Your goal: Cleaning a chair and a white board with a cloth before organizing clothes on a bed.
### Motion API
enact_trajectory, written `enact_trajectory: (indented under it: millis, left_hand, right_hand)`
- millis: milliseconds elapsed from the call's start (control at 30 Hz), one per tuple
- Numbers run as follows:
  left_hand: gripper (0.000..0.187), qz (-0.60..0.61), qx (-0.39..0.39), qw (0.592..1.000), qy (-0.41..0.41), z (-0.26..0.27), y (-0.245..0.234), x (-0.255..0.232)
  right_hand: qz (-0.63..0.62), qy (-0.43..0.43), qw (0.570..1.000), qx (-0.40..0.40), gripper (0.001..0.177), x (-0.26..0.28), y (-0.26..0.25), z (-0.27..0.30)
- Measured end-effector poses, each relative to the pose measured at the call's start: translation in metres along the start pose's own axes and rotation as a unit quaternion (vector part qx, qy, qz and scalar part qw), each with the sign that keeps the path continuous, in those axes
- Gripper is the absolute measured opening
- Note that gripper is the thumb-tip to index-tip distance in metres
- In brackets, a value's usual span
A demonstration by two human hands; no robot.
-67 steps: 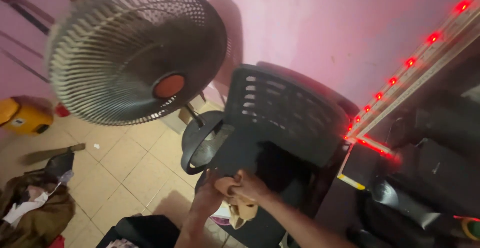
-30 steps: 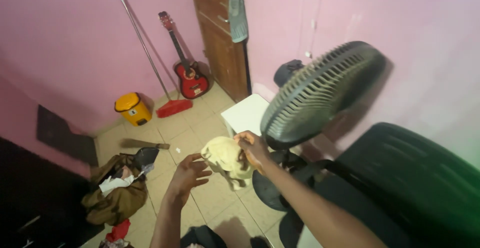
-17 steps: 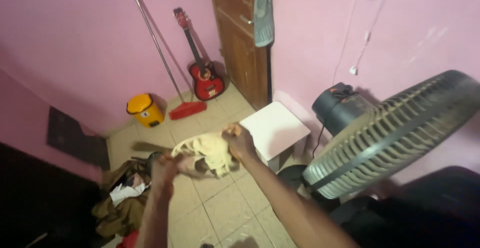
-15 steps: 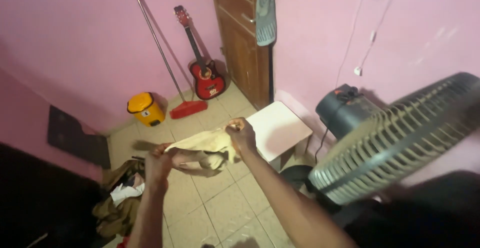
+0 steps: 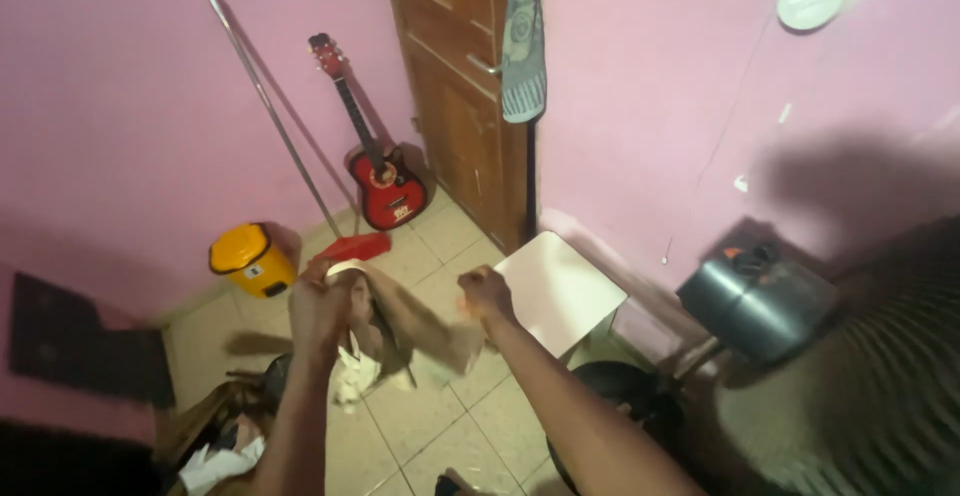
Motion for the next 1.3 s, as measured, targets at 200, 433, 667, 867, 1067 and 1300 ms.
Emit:
enact_trajectory:
  millis: [200,433,667,867,1067,1300]
  left_hand:
    - [0.025,-0.046,0.06,0.995,0.071,-0.094,0.041,0.057]
    - [0.021,-0.087,0.197,0.97,0.111,-0.15,0.038,0.084]
    - [0.029,-0.017,0.5,0.861,0.094,-0.139,0.064,0.09]
    - [0.037,-0.095,0.585,0.804,0.043,-0.138,0.048,0.078]
    - [0.037,0.041,0.526,0.85,0.002,-0.208,0.041,0.18]
    - [0.038,0.132,0.431,0.88,-0.148,-0.316,0.04,0.294]
  right_hand:
    - [0.147,0.335,0.894,0.259,0.099,-0.054,0.101,0.015]
    - [-0.039,0.282,0.9,0.33,0.077,-0.034,0.193,-0.01]
    - [-0.149,0.24,0.887,0.366,0.062,-0.056,0.236,-0.143]
    - [-0.098,0.152,0.927,0.329,0.037,-0.006,0.25,-0.175]
    - [-0.08,0.018,0.96,0.266,0.034,0.082,0.266,-0.194]
    - [-0.145,-0.05,0.941,0.3,0.042,0.181,0.292,-0.221]
Point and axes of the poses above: each hand's wrist, its own z-axis away from the middle knuckle, its own y-axis out of the palm, x = y × z, the point moved 9 cm from there along -z, towards the middle knuckle, and after that the axes turned 11 degrees about y, right-handed, at the moved point
